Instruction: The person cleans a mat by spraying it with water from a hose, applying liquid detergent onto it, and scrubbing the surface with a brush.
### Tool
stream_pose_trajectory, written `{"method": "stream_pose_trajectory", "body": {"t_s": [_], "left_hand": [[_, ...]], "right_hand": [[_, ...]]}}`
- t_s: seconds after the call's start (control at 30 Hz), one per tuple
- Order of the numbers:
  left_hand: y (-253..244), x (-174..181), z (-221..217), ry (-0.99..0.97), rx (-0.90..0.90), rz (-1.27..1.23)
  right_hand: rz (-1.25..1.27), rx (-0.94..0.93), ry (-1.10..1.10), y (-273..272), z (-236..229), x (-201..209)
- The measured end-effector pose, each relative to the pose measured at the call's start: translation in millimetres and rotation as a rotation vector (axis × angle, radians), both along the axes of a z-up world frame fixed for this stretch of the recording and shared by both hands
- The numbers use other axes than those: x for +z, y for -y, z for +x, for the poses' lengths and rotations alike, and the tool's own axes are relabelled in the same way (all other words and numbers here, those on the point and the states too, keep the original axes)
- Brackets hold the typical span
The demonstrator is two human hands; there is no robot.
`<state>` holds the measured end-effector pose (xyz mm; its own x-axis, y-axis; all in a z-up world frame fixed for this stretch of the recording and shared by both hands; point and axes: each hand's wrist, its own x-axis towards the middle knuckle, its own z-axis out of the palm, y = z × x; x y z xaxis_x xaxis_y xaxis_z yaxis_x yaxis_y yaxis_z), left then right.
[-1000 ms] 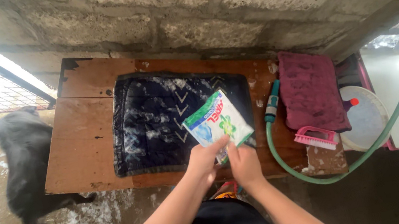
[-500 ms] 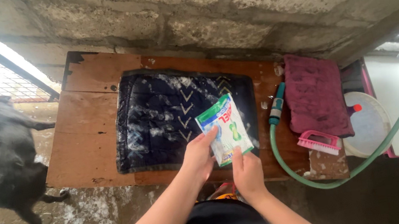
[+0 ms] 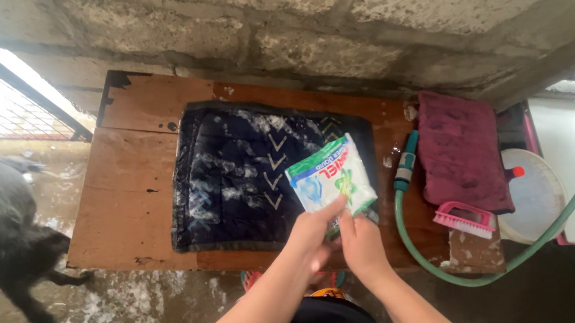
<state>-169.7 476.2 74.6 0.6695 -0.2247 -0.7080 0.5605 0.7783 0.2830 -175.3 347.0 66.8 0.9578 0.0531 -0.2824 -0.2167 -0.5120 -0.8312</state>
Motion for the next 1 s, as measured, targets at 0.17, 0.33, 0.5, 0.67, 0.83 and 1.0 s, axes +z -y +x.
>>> {"method": "stream_pose_trajectory", "body": {"t_s": [0.17, 0.33, 0.5, 0.67, 0.83, 1.0], "left_hand": [[5.5, -22.1, 19.1, 0.029, 0.174, -0.056], [-5.7, -18.1, 27.0, 0.014, 0.145, -0.011], [3.4, -9.4, 20.9, 0.106, 0.073, -0.083], [-1.3, -24.4, 34.5, 0.073, 0.175, -0.125], [-0.5, -31.7, 36.8, 0.116, 0.229, -0.211], [7.7, -52.3, 39.1, 0.08, 0.208, -0.237]], "right_hand": [[-0.285, 0.131, 0.177, -2.0, -2.1, 10.3], [-0.42, 0.186, 0.105, -0.4, 3.9, 25.2], [-0.284, 0.106, -0.001, -5.7, 22.3, 28.1], [-0.454, 0.172, -0.091, -21.3, 23.7, 44.5], [-0.358, 0.14, 0.011, -24.1, 31.5, 32.7], [-0.235, 0.124, 0.032, -5.3, 48.2, 20.4]]}}
